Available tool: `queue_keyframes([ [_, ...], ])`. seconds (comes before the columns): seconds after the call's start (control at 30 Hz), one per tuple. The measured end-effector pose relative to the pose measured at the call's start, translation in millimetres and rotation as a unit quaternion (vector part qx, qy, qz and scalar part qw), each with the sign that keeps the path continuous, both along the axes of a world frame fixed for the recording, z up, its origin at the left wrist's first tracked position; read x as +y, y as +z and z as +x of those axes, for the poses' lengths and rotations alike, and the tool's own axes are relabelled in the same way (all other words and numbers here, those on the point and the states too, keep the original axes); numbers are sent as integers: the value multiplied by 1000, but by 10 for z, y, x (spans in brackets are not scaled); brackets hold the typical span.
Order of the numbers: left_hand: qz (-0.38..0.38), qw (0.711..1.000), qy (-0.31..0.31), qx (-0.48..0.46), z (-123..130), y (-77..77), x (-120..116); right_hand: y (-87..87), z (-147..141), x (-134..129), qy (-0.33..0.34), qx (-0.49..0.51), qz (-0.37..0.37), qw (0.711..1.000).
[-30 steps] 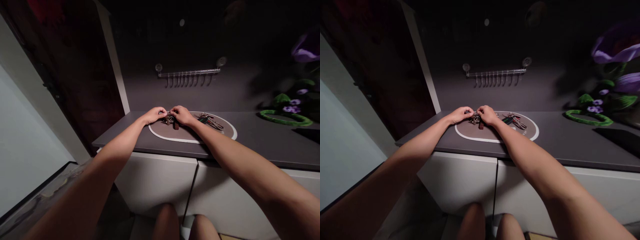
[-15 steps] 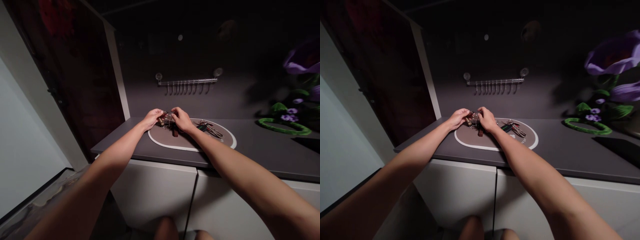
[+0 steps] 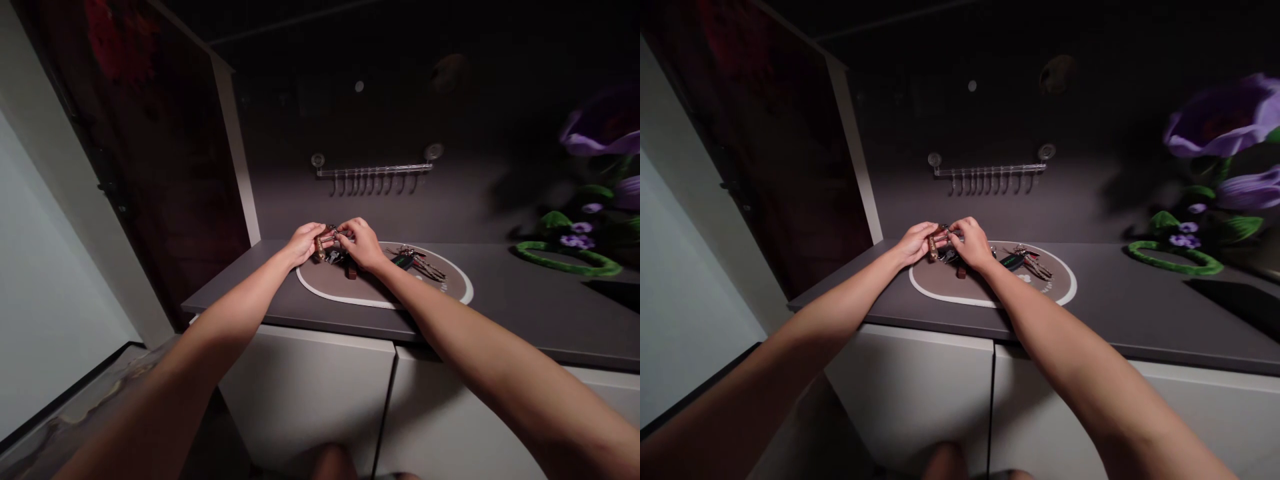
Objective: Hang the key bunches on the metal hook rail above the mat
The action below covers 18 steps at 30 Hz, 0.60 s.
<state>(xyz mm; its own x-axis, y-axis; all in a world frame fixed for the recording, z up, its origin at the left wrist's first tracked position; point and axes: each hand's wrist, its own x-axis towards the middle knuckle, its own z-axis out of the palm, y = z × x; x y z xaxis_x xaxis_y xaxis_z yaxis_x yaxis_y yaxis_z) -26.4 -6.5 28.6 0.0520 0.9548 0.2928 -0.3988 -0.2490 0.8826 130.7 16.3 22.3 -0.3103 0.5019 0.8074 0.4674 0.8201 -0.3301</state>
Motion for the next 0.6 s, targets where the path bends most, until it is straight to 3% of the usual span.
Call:
queue_keyframes([
  [0.17, -8, 1000, 0, 10, -10, 13, -3, 15, 11, 18, -6, 6, -4, 1000],
  [0.4, 9, 994, 56, 91, -74, -47, 106, 16, 16, 48, 11, 21, -16, 1000],
  [0.6, 4, 988, 62, 141, -73, -72, 104, 16, -3, 47, 29, 38, -55, 997],
])
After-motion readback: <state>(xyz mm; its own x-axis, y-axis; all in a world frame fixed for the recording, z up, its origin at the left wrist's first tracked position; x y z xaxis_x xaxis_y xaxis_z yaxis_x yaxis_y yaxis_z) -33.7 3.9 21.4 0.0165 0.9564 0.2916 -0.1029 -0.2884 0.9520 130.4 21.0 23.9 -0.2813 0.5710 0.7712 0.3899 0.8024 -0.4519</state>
